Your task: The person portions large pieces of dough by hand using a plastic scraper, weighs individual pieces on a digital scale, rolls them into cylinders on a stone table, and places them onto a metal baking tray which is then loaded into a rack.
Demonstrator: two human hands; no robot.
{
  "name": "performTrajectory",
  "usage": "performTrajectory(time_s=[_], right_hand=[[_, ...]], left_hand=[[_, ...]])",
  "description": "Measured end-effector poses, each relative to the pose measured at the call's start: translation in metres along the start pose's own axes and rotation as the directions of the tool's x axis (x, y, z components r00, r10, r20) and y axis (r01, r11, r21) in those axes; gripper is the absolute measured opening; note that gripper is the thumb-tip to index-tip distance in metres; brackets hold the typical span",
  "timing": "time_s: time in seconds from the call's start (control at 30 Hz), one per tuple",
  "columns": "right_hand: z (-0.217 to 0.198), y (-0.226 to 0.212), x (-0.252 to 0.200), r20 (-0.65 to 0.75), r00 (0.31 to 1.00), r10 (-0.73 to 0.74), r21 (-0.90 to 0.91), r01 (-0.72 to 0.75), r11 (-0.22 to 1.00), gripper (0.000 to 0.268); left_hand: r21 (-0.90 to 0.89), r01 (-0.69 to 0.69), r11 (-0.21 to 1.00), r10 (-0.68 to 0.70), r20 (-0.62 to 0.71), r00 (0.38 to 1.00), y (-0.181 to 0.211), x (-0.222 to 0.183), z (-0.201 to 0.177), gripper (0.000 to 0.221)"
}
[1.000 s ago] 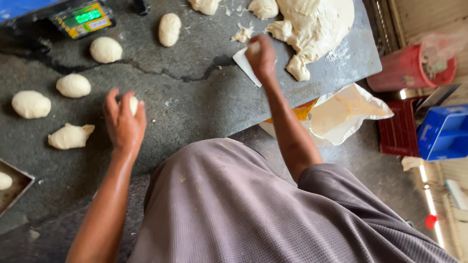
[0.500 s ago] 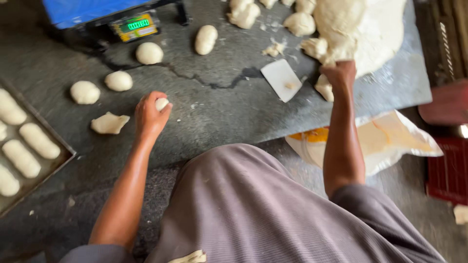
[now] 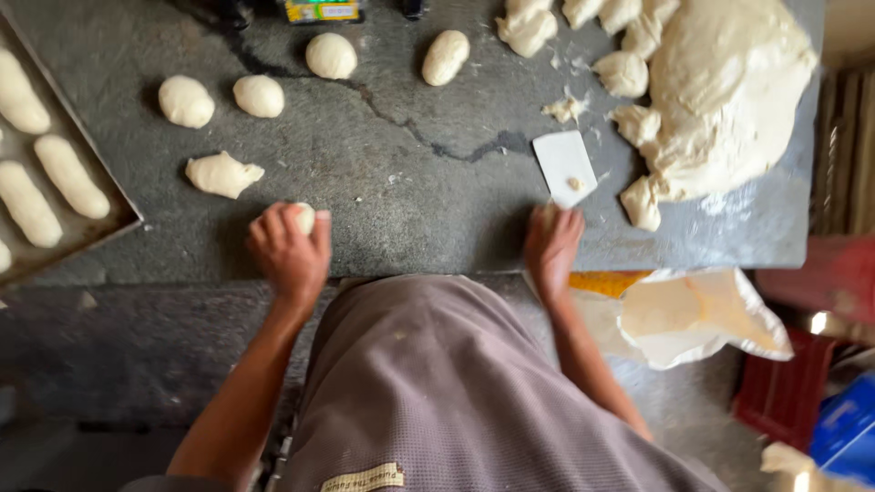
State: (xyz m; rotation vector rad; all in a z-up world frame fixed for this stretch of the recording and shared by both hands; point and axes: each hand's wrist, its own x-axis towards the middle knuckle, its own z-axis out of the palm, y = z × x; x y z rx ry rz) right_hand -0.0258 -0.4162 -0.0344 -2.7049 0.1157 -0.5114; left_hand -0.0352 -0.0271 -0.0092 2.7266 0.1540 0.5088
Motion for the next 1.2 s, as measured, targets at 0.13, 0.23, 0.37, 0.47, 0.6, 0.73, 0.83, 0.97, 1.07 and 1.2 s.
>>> performTrajectory(time_s=[0.13,0.23,0.37,0.47,0.6,0.73,0.83,0.97,1.07,1.2], right_hand=[[0.041,-0.063,-0.022,0.02,0.953,-0.302,-0.145,0.301,0.942,0.035],[0.074,-0.066,0.043,0.169,0.843,-0.51,-0.098,0.529,0.843,0.043],[0.058,-0.031,0.078,0.079,0.905,-0.417,-0.105,0.424,0.9,0.023],[0.028,-0.034,0.026,0.05,0.931,-0.362,-0.127,0.366,0.922,0.033],[0.071,-0.094,0.003,0.022,0.882,-0.47,-0.032,0.471,0.882,0.023],[0.084,-0.075,0.068,0.096,0.796,-0.598,-0.169,0.605,0.778,0.028],[0.048,-0.06,0.057,0.214,0.907,-0.363,-0.085,0.387,0.918,0.009],[0.051,-0.112,0.008,0.068,0.875,-0.479,0.034,0.478,0.878,0.025],[0.082,-0.13,0.054,0.119,0.791,-0.6,0.001,0.604,0.797,0.021],[0.05,-0.087,0.084,0.099,0.861,-0.499,0.048,0.497,0.867,0.005]], left_hand=[[-0.006,-0.188,0.982,0.185,-0.151,0.971,0.039,0.017,0.025,0.023],[0.018,-0.36,0.933,0.359,-0.124,0.925,0.024,0.079,0.047,0.017],[-0.058,-0.219,0.974,0.222,0.048,0.974,-0.025,0.1,0.046,0.016],[-0.099,-0.086,0.991,0.079,-0.07,0.994,-0.015,0.045,0.035,0.021],[-0.118,-0.242,0.963,0.234,-0.077,0.969,0.046,0.048,0.062,0.017],[-0.33,-0.163,0.93,0.152,-0.059,0.987,0.004,0.121,0.068,0.009],[-0.082,-0.295,0.952,0.291,-0.055,0.955,-0.023,0.086,0.041,0.016],[-0.176,-0.367,0.913,0.348,-0.131,0.928,0.04,0.054,0.068,0.015],[-0.33,-0.299,0.895,0.315,-0.006,0.949,0.028,0.095,0.09,0.015],[-0.141,-0.436,0.889,0.418,-0.139,0.898,-0.015,0.088,0.058,0.009]])
